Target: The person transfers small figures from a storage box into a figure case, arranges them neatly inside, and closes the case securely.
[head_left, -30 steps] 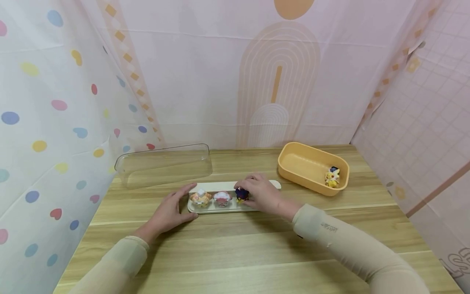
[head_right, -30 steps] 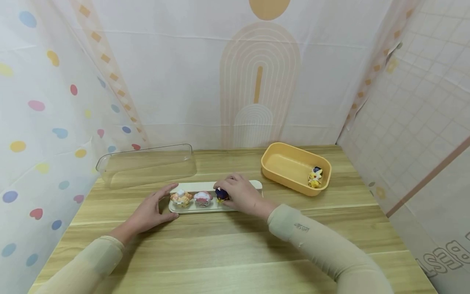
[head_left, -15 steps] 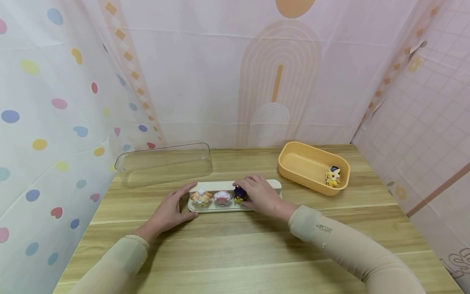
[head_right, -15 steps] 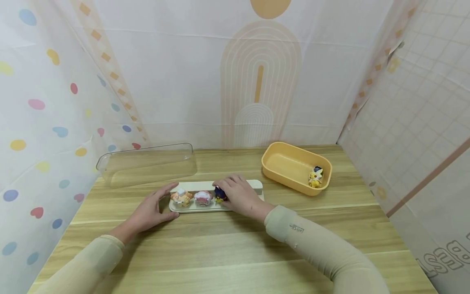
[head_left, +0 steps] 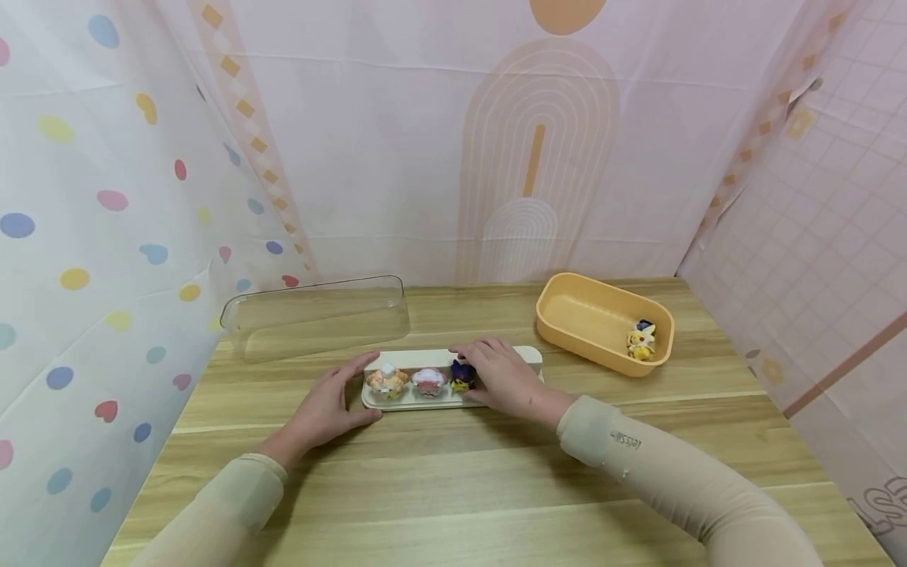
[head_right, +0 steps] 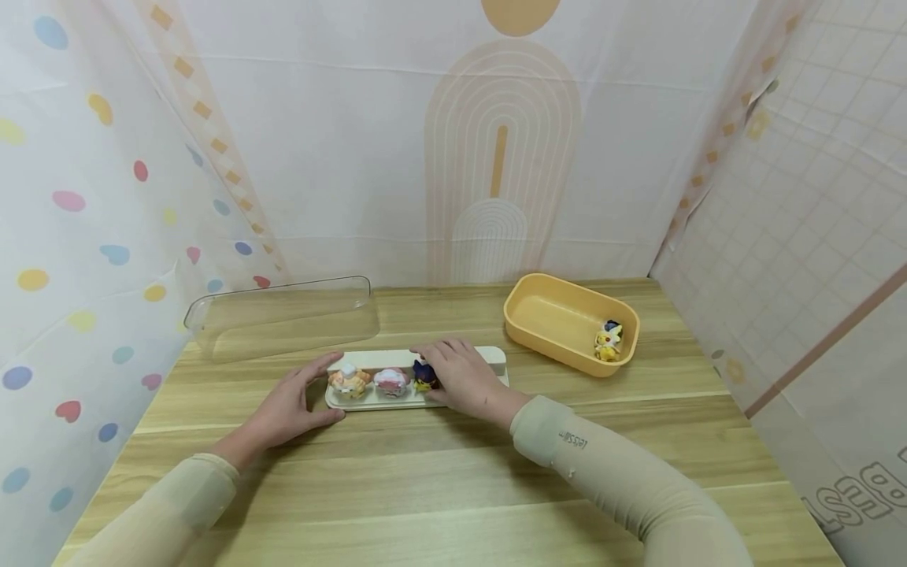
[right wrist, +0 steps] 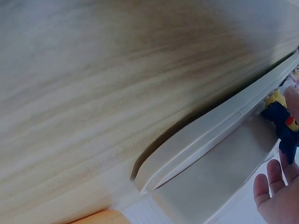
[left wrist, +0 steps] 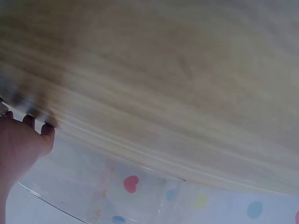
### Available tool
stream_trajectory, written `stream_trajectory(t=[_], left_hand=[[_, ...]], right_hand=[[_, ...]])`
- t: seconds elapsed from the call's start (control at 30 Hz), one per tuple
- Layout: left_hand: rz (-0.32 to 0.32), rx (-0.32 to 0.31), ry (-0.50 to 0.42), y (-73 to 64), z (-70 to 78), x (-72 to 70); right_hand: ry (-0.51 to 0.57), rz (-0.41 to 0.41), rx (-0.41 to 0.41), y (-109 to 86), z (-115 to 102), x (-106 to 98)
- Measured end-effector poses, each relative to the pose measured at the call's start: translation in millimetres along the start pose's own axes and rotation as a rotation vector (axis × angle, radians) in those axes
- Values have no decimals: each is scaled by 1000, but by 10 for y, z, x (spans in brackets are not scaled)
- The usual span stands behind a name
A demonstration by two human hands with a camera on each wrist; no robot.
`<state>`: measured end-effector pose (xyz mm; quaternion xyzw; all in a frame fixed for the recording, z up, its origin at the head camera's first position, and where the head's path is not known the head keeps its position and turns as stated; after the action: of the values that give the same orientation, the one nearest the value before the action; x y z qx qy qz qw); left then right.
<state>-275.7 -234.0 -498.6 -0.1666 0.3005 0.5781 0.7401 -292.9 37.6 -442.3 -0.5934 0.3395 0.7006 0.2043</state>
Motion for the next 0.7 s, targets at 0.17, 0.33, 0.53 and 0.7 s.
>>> stream_trajectory(t=[0.17, 0.33, 0.53, 0.7], left_hand=[[-8, -7, -3, 9, -5, 1], [-9, -24, -1, -1, -6, 9], [-1, -26, 5, -30, -26, -21], [4, -32, 10, -36, -56, -56]], right_hand=[[39, -18, 33, -32, 71, -39], [16, -12, 66, -188, 330, -244], [-50, -25, 267, -407, 1259, -678], [-107, -427, 515, -729, 2155, -684]])
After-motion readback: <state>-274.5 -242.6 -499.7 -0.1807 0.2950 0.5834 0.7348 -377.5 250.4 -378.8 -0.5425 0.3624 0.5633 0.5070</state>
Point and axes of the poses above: each hand's wrist, its own y-axis towards the middle knuckle, its own x-axis out of the palm, z = x × y, the point moved 8 cm from there along y, towards the middle knuckle, and after that the axes turned 15 degrees about -y, right-handed, at the moved point
